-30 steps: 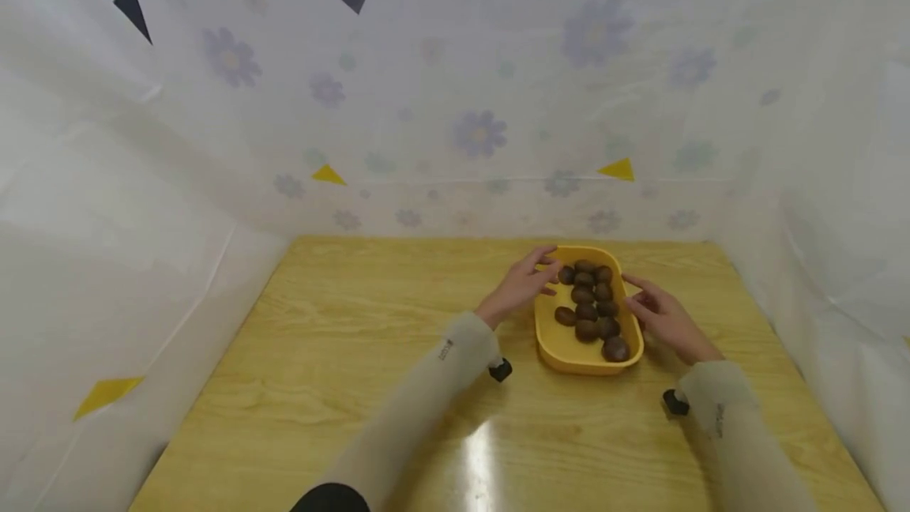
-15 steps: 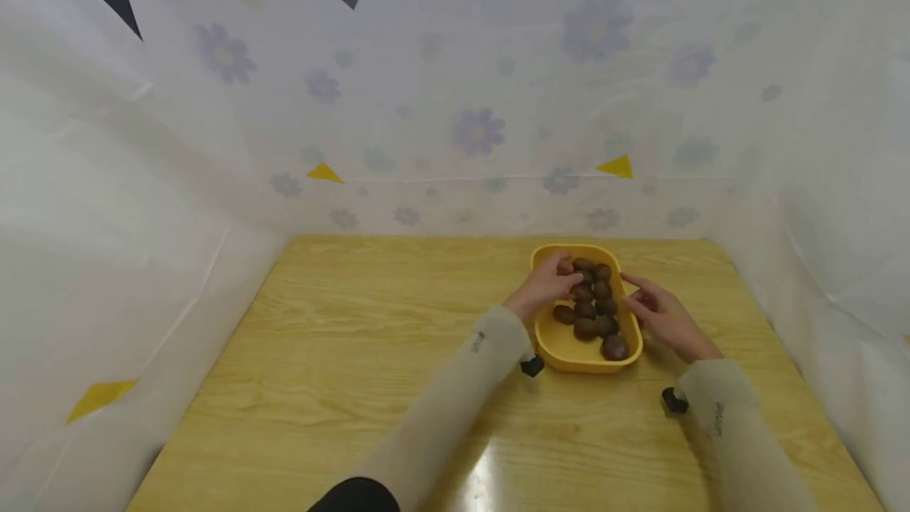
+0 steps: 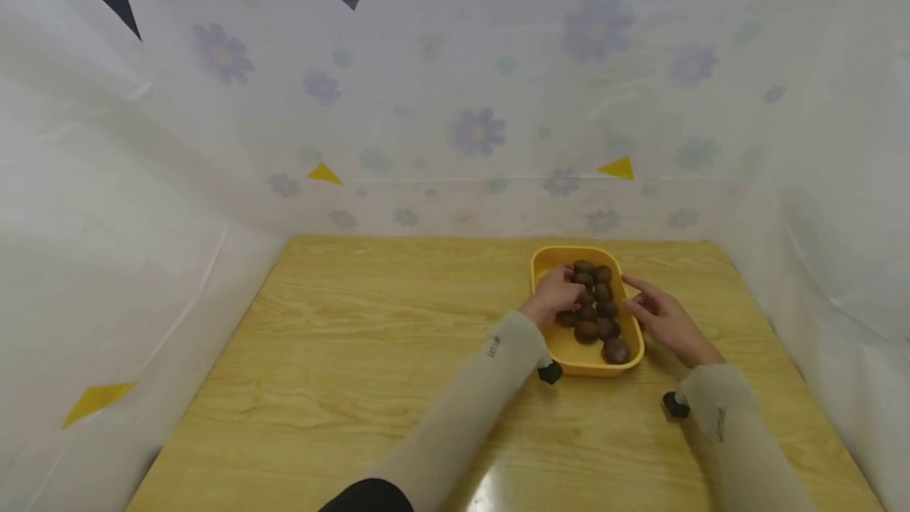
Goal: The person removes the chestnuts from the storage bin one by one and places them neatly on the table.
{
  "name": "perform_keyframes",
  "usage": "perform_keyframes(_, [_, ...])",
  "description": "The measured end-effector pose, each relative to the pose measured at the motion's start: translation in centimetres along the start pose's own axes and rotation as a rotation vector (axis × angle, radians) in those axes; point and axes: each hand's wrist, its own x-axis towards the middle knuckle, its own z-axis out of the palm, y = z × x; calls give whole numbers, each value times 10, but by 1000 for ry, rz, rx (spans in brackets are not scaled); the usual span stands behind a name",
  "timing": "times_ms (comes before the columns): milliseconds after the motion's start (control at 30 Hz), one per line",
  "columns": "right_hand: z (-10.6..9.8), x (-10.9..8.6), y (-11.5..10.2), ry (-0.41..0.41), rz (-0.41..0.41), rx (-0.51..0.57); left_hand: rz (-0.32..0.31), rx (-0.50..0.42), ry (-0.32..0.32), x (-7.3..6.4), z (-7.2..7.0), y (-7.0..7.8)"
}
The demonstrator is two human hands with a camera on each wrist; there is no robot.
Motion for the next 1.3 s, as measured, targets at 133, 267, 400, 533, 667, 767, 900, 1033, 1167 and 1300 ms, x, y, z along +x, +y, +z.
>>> perform_keyframes(133, [1, -2, 2, 5, -2, 2, -18, 36, 16, 5, 7, -7])
perform_keyframes(267, [2, -3, 5, -1, -4, 17, -29, 95, 30, 9, 13, -12])
perform_keyframes(400, [2, -3, 5, -7, -13, 28, -18, 141, 56, 9, 16, -13])
perform_keyframes(533, [2, -3, 4, -10, -14, 33, -4, 131, 70, 5, 17, -10])
perform_keyframes(667, [2, -3, 3, -6, -12, 39, 5, 129, 72, 2, 17, -9])
perform_keyframes(767, [3, -3, 1, 1, -21, 44, 4, 165, 70, 3, 16, -10])
perform_keyframes(900, [4, -3, -2, 4, -34, 50, 14, 219, 76, 4, 14, -9])
perform_keyframes(1033, [4, -3, -2, 0, -31, 52, 18, 251, 69, 4, 14, -9])
perform_keyframes(1167, [4, -2, -1, -6, -25, 55, 13, 264, 52, 3, 13, -9])
perform_keyframes(1300, [5, -2, -2, -5, -27, 55, 15, 269, 39, 2, 13, -9])
